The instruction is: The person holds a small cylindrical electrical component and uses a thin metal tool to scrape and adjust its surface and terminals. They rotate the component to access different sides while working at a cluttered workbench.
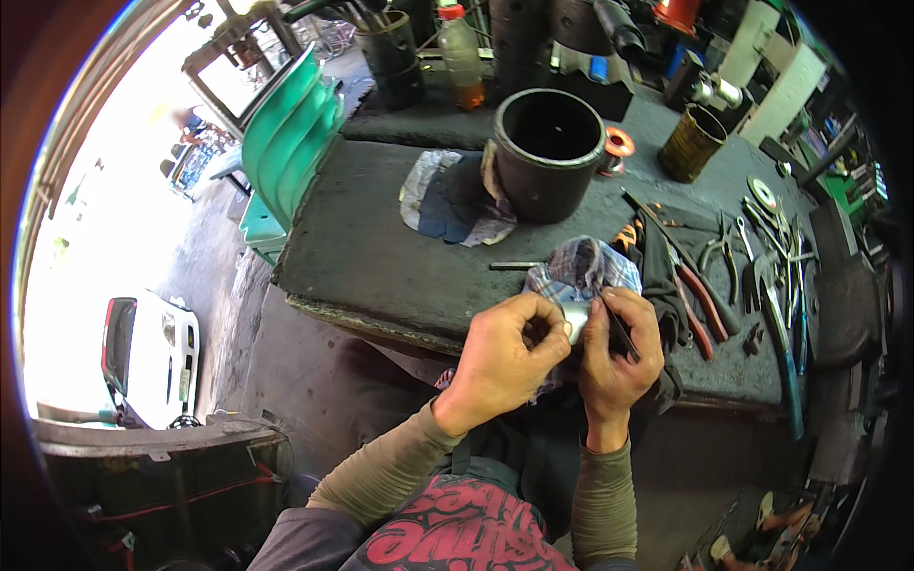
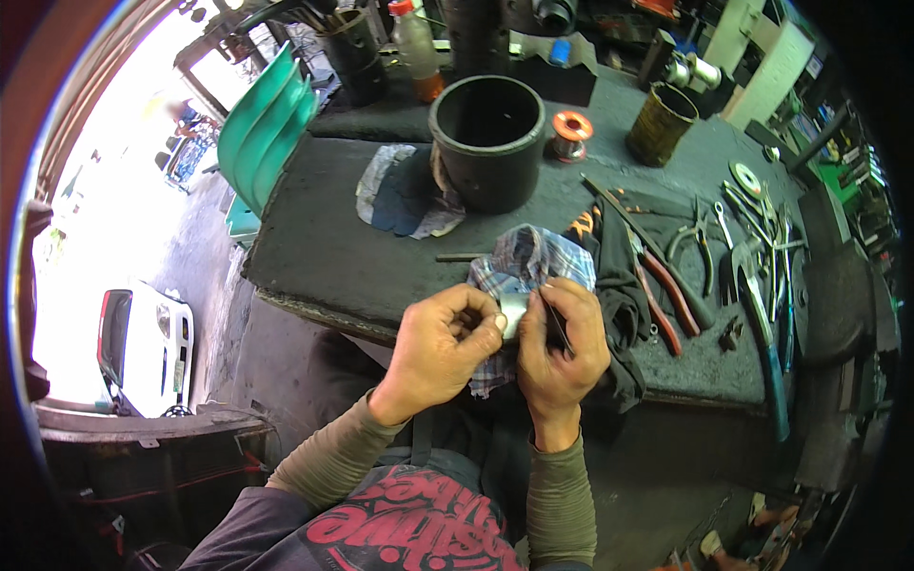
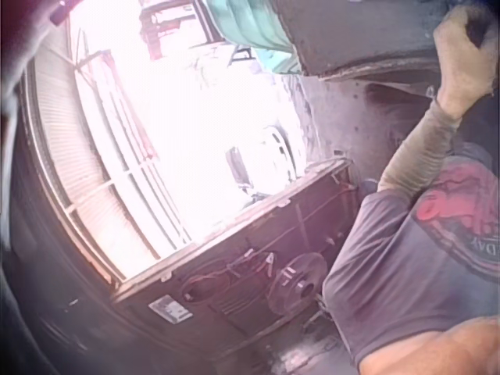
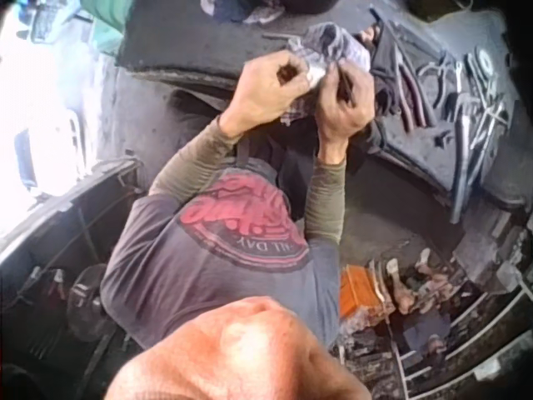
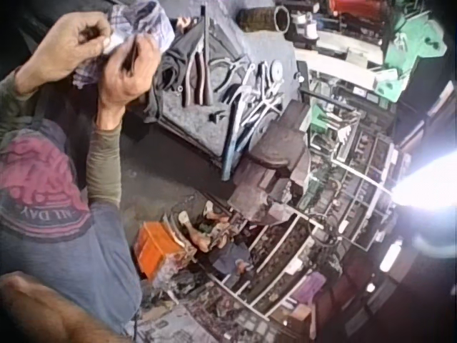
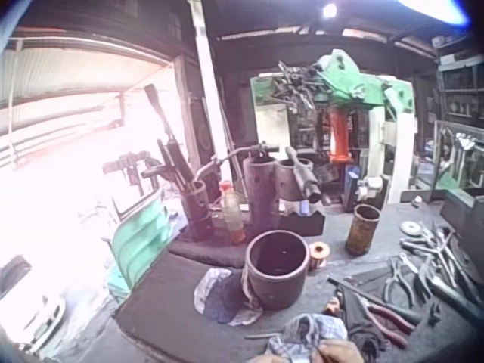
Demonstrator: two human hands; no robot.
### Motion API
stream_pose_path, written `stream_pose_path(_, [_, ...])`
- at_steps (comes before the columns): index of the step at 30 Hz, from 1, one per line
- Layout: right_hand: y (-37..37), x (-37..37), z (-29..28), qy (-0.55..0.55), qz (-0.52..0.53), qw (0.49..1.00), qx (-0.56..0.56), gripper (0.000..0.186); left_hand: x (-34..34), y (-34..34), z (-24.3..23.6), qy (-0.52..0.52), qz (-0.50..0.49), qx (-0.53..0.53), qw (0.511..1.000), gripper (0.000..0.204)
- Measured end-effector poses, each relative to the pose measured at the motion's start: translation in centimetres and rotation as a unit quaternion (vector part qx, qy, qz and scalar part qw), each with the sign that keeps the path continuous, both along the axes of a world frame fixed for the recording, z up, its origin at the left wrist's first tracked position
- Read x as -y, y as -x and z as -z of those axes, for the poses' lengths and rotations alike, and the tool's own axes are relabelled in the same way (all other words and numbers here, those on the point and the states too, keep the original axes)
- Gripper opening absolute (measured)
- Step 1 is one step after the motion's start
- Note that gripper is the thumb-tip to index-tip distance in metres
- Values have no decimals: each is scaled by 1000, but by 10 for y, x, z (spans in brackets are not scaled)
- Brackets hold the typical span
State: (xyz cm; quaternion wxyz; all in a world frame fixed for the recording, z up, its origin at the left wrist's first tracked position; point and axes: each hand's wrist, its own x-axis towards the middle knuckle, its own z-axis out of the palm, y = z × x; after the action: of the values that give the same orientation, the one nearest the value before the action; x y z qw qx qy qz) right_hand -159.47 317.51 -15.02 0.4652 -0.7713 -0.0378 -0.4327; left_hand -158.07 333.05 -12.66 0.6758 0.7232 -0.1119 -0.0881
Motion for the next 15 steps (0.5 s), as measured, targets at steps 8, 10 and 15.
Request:
stream_pose_path(8, [1,-6,0,13,7,1000,8,21,-3,3,-2,1,-3,-12,1000,8])
stream_pose_path(10, [0,-6,1,9,5,1000,8,21,-2,4,-2,-13,-12,7,1000,8])
stream_pose_path(15, [0,-6,2,-1,1,1000,9,21,1,6,4,-3,-30,11,999,10])
